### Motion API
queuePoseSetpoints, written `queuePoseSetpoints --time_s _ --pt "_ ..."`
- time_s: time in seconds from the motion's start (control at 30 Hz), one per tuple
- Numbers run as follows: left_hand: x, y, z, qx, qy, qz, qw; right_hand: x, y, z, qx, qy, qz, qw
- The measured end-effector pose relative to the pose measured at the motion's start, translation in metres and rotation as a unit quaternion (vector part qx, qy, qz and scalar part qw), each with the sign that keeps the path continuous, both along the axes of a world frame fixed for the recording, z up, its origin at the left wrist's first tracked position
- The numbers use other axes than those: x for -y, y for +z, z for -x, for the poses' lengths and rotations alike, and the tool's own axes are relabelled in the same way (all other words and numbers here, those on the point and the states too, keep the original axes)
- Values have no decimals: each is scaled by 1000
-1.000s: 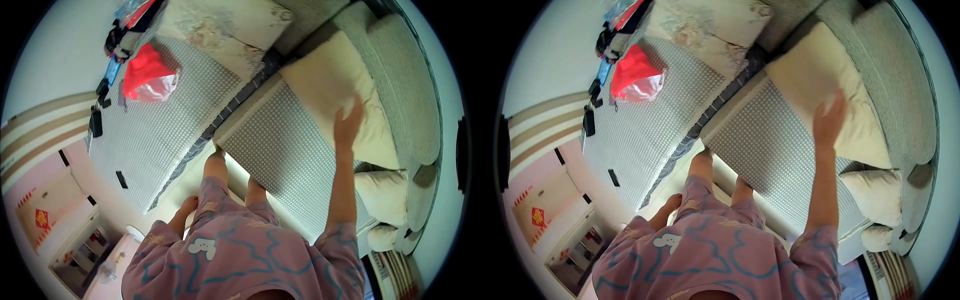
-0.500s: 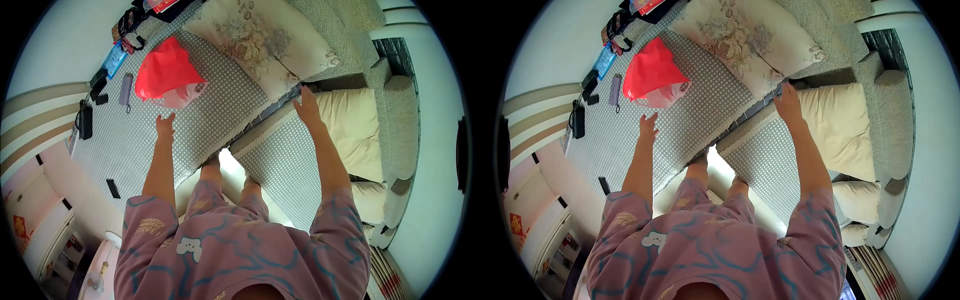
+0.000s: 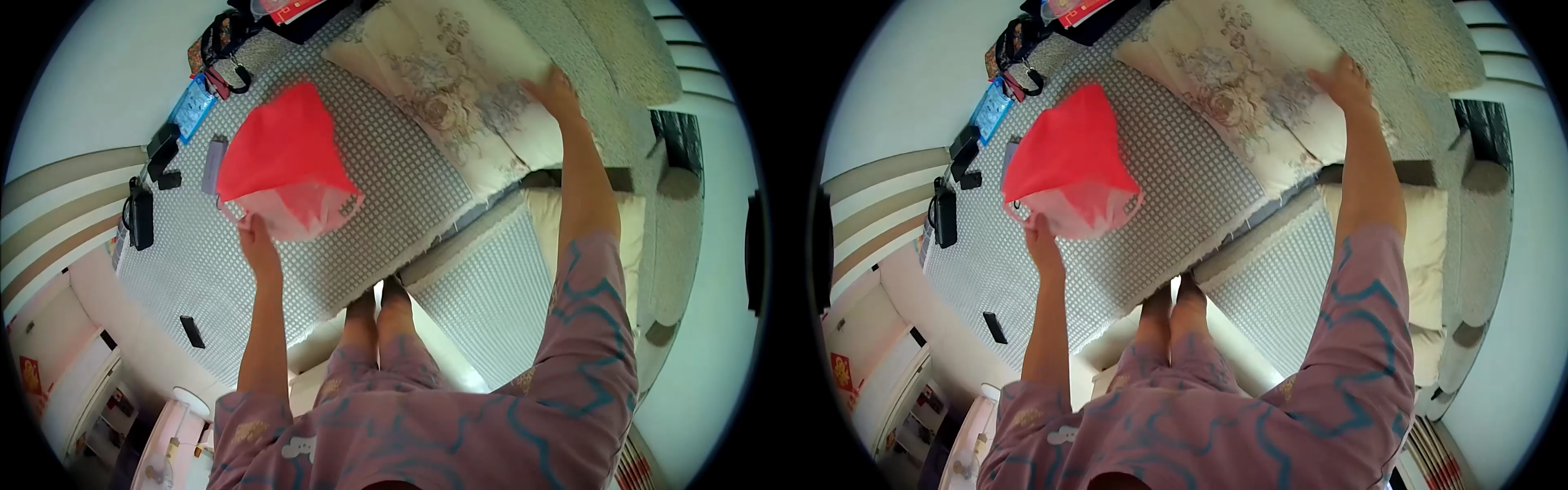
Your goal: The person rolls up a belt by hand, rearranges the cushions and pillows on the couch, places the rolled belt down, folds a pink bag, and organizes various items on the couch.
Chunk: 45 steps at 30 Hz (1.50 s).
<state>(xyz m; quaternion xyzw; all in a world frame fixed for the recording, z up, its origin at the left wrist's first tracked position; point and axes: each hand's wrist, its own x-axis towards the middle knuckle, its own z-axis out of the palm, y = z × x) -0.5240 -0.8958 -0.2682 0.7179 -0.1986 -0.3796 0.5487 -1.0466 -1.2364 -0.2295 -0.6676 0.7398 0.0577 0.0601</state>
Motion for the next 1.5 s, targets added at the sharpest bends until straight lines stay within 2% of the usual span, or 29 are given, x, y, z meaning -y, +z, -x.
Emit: queuePoseSetpoints --time_s 0.07,0.13,0.27,0.33,0.4,0.47,0.5,0.57,0.6,0.63,0.7,0.77,0.8,0.83,0.87,0.93,0.97,1.0,1.03,1.07,1.1,1.13,1.17,1.27,1.33,1.4,1.43,1.47,1.5 --pt "3 26 -11 11 31 19 999 5 -23 -5 28 -37 20 999" --pt "5 43 -19 40 40 19 998 0 -8 -36 34 -114 -88 989" --pt "24 75 -27 84 67 17 994 -40 34 -77 27 -44 0 999" --pt "27 82 -31 83 74 46 993 -70 81 -91 209 -86 65 972" --pt "29 101 -31 73 78 61 992 -102 120 -102 278 -117 133 944" --pt "32 125 -25 61 86 72 992 -129 170 -115 390 -178 154 890" --pt "31 134 -24 49 88 80 992 -134 176 -109 392 -173 153 891" --pt "14 126 -39 56 78 65 993 -142 185 -91 490 -184 225 822" --pt "5 122 -48 64 64 48 995 -149 197 -95 490 -180 224 823" --pt "-2 124 -52 63 68 48 994 -158 213 -101 448 -182 207 850" --pt "-16 129 -59 192 28 -79 978 -180 228 -108 404 -181 188 876" --pt "-35 122 -67 179 42 -70 980 -205 221 -109 347 -89 162 919" --pt "-44 123 -73 166 53 -60 983 -210 219 -104 346 -90 164 919" --pt "-53 128 -82 230 44 -124 964 -214 217 -97 339 56 184 921" --pt "-64 134 -93 292 30 -183 938 -219 219 -89 320 197 202 904" --pt "-97 123 -126 261 75 -192 943 -212 224 -79 299 290 238 877" --pt "-116 119 -141 161 97 -111 976 -209 233 -82 292 320 243 868" --pt "-141 106 -169 182 82 -105 974 -210 249 -96 320 332 197 865" --pt "-138 122 -164 194 125 -144 962 -210 234 -99 362 333 199 848" --pt "-134 141 -157 201 168 -181 948 -203 222 -106 375 410 205 805" --pt "-157 130 -195 352 124 -272 887 -202 253 -126 330 485 214 781" --pt "-166 126 -212 347 160 -293 876 -201 252 -141 350 520 230 744" --pt "-167 126 -217 358 165 -306 866 -203 255 -150 335 536 254 732" --pt "-173 120 -217 375 154 -342 848 -195 227 -158 330 518 297 731" --pt "-171 122 -214 384 141 -351 842 -185 188 -130 352 435 352 750" --pt "-171 122 -215 392 130 -355 839 -190 156 -79 330 309 335 827" --pt "-172 124 -215 394 124 -356 838 -185 119 -61 447 153 304 827" --pt "-174 127 -216 396 125 -357 837 -196 84 -29 606 -31 84 791" --pt "-178 132 -219 397 129 -360 834 -214 96 -27 497 -174 153 836"
